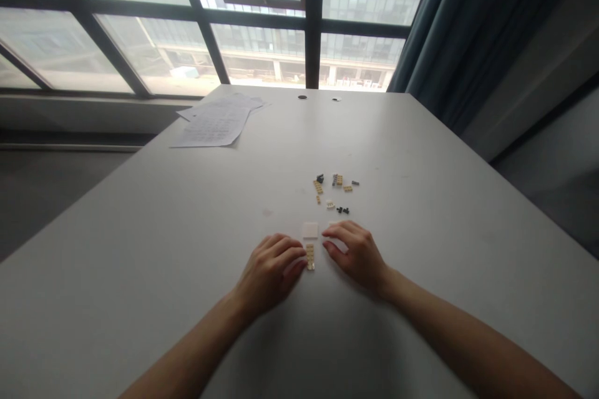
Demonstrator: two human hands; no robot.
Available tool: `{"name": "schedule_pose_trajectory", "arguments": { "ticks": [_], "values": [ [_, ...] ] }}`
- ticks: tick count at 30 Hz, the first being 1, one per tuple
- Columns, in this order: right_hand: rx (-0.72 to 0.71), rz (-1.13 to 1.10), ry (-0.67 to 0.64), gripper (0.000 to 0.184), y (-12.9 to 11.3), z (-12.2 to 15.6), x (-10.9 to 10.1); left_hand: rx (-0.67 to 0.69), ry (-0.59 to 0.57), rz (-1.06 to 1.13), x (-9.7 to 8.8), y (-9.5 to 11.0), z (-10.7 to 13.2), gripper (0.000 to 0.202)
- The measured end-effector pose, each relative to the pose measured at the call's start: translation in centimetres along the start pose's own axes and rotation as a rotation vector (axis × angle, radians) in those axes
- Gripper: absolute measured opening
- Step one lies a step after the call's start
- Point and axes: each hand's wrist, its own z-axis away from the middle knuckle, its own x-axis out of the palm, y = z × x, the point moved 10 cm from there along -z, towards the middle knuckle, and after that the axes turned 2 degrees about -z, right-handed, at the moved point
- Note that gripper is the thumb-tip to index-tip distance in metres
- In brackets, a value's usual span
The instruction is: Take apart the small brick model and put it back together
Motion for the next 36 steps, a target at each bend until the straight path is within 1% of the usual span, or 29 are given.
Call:
{"name": "schedule_pose_trajectory", "arguments": {
  "ticks": [2, 4, 7, 9, 10, 13, 15, 18, 20, 24, 27, 29, 32, 34, 36],
  "values": [
    [0.077, 0.064, 0.01, 0.008, 1.5, -1.9, -0.1, -0.007, 0.0, 0.006, 0.0, -0.1, 0.0, 0.01],
    [0.175, 0.158, 0.027, 0.006, 3.2, -4.3, -0.2, -0.013, 0.002, 0.016, 0.0, -0.2, 0.0, 0.009],
    [0.342, 0.328, -0.028, 0.012, 5.8, -8.0, 0.7, -0.034, 0.02, 0.034, -0.1, -0.5, 0.0, 0.01],
    [0.43, 0.436, -0.098, 0.018, 7.1, -9.8, 1.5, -0.05, 0.03, 0.042, -0.3, -0.7, 0.0, 0.011],
    [0.452, 0.456, -0.115, 0.019, 7.5, -10.5, 1.8, -0.057, 0.034, 0.045, -0.3, -0.8, 0.0, 0.011],
    [0.483, 0.473, -0.171, 0.017, 8.4, -11.5, 2.8, -0.068, 0.036, 0.06, -0.3, -1.0, 0.1, 0.011],
    [0.494, 0.474, -0.211, 0.015, 8.8, -11.6, 3.3, -0.073, 0.034, 0.076, -0.3, -1.1, 0.1, 0.01],
    [0.513, 0.471, -0.25, 0.018, 9.1, -11.5, 3.5, -0.075, 0.039, 0.092, -0.3, -1.0, 0.1, 0.01],
    [0.518, 0.459, -0.268, 0.02, 9.2, -11.4, 3.6, -0.075, 0.044, 0.092, -0.3, -1.0, 0.0, 0.01],
    [0.483, 0.407, -0.289, 0.023, 9.0, -11.6, 3.9, -0.085, 0.035, 0.095, -0.2, -1.2, -0.1, 0.01],
    [0.456, 0.366, -0.279, 0.021, 8.8, -11.7, 3.8, -0.092, 0.035, 0.103, -0.1, -1.4, -0.1, 0.009],
    [0.428, 0.334, -0.246, 0.019, 8.3, -11.8, 3.4, -0.093, 0.041, 0.108, -0.2, -1.4, 0.0, 0.009],
    [0.368, 0.276, -0.178, 0.02, 6.4, -11.1, 2.4, -0.091, 0.07, 0.096, -0.5, -1.4, 0.1, 0.009],
    [0.317, 0.178, -0.15, 0.016, 4.6, -9.6, 2.0, -0.101, 0.125, 0.082, -1.0, -1.5, 0.3, 0.019],
    [0.241, -0.105, -0.107, 0.008, 2.2, -7.4, 1.7, -0.122, 0.204, 0.078, -1.7, -1.7, 0.5, 0.037]
  ]
}}
